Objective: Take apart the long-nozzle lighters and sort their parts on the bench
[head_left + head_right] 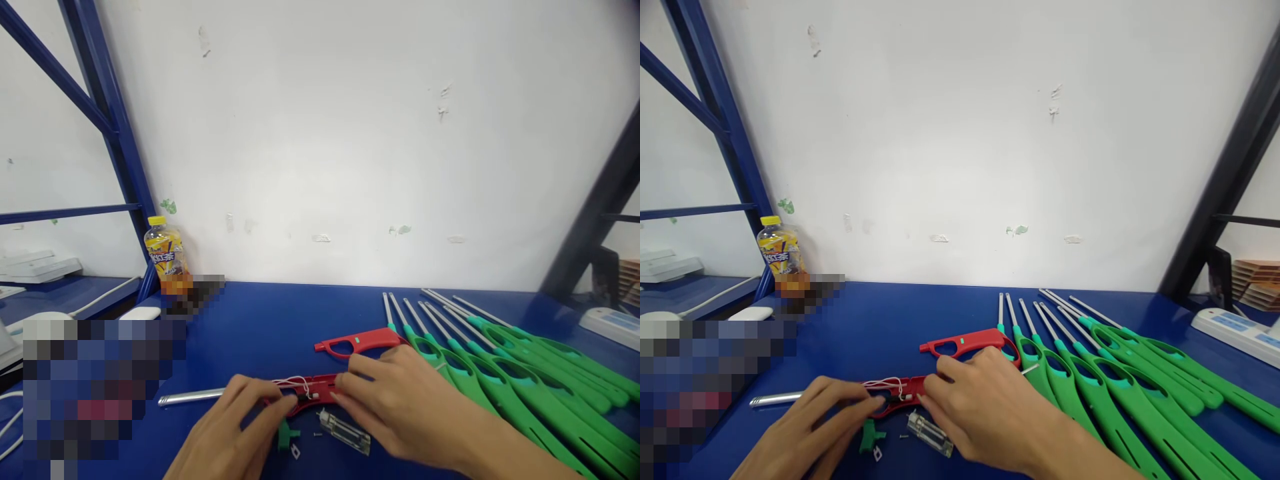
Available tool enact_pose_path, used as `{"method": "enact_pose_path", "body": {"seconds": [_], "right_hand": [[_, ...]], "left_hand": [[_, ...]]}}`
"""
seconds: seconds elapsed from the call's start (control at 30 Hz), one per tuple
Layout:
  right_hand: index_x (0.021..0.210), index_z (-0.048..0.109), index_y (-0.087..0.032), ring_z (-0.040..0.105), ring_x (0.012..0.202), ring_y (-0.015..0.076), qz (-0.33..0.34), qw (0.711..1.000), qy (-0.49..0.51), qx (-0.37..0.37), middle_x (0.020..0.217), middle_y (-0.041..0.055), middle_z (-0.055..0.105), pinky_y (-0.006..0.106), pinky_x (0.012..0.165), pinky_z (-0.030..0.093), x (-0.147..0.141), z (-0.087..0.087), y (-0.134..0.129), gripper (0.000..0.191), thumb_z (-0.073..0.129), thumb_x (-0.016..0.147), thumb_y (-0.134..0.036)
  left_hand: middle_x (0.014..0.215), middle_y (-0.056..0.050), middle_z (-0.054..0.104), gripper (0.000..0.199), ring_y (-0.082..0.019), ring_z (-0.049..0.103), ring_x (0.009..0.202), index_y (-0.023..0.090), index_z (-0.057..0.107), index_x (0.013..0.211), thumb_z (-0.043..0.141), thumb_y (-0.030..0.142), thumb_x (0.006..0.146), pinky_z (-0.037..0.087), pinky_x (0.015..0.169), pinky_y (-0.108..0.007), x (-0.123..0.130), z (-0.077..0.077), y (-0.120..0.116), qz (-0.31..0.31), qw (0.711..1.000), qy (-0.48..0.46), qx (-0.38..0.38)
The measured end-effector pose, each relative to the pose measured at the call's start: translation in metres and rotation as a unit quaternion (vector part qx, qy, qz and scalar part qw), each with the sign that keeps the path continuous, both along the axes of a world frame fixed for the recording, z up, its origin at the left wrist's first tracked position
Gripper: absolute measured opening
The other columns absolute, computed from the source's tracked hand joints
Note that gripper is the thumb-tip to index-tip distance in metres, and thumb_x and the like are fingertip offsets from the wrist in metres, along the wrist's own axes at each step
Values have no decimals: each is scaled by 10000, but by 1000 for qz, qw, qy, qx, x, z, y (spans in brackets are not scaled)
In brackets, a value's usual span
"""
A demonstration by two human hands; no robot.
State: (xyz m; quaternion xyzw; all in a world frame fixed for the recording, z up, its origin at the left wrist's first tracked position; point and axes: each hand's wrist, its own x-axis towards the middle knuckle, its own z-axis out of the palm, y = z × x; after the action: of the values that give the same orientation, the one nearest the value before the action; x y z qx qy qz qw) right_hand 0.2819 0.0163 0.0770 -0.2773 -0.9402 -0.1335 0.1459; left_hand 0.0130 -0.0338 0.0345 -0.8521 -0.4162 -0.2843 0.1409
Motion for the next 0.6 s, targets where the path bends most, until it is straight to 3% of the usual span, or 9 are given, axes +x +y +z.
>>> {"method": "enact_pose_path", "body": {"seconds": [0.1,0.17,0.43,0.6], "right_hand": [[1077,642,-241,597,615,152,-30,1000,-9,-3,944,3,685,320,512,211,0,-1,3,217,486,1025,-383],[1147,635,-240,632,663,171,-38,999,-23,-13,1002,17,685,312,508,229,0,-3,5,250,522,1008,-414],[1176,642,-238,659,685,192,-52,997,-45,-21,1000,16,684,304,497,258,0,-7,9,272,583,981,-419],[1169,650,-232,633,628,187,-56,998,-43,1,1005,19,684,315,483,248,0,-6,8,285,615,958,-421]], "left_hand": [[1217,-53,676,351,-238,646,1100,303,605,1314,476,265,990,591,894,-357,-11,-13,5,115,993,-10,35],[1233,-48,680,357,-258,648,1119,309,601,1326,500,308,984,591,890,-391,-17,-20,9,154,988,4,32],[1061,4,713,298,-174,694,891,342,683,1179,461,249,1002,565,770,-291,-22,-16,11,120,993,6,-18],[1005,5,697,284,-160,676,806,364,684,1161,447,293,1021,547,694,-268,-24,-18,12,117,993,-4,-7]]}}
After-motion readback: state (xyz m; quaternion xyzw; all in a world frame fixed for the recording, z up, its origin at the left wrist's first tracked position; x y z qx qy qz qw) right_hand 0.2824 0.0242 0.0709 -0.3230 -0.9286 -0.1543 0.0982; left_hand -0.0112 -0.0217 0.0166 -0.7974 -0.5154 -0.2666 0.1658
